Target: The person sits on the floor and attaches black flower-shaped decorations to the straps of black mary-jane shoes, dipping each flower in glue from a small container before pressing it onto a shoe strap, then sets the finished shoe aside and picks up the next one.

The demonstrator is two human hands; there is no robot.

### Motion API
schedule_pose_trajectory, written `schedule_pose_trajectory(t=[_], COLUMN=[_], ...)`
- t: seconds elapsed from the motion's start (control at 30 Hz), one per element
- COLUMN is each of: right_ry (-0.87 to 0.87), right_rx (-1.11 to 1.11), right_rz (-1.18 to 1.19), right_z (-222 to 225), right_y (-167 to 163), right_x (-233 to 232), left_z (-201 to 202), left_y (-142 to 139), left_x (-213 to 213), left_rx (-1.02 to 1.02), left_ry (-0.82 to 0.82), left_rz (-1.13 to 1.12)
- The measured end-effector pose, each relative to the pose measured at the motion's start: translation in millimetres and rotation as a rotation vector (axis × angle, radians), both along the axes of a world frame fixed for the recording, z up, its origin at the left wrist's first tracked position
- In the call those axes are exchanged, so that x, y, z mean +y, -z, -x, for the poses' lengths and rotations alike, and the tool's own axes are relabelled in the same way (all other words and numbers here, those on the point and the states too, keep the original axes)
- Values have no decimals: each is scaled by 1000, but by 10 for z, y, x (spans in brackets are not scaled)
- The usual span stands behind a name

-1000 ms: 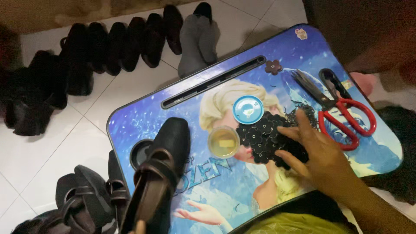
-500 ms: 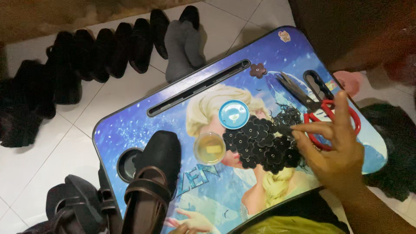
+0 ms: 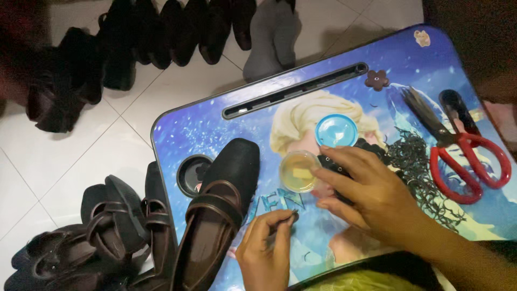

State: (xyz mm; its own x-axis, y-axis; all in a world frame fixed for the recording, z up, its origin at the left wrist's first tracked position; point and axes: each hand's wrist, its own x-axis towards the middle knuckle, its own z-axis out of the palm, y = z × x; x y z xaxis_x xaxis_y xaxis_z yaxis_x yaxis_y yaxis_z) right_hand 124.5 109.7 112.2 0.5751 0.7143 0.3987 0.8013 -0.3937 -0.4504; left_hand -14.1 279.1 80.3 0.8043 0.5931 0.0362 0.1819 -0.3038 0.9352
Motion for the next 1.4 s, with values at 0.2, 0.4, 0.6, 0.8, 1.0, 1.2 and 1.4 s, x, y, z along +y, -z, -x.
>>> schedule_pose_trajectory(t=[0.2, 0.4, 0.6, 0.8, 1.0, 1.2, 1.4], right_ry=[-43, -22, -29, 10, 20, -71, -149], right_rx=[-82, -139, -115, -61, -49, 65, 190], right_rz=[106, 144, 121, 62, 94, 17, -58], right_z=[-70, -102, -106, -50, -5, 54, 334], right_y=[43, 139, 173, 80, 70, 8, -50], right_x=[576, 800, 869, 702, 633, 478, 287], left_z=[137, 126, 108, 137, 137, 133, 181], left_y=[315, 550, 678, 628, 511, 405, 258], left_x=[275, 375, 454, 454, 407, 366, 258], left_rx=[-64, 33, -81, -95, -70, -75, -50], left_ry=[21, 14, 24, 37, 42, 27, 20], left_rz=[-46, 312, 892, 891, 881, 917, 953])
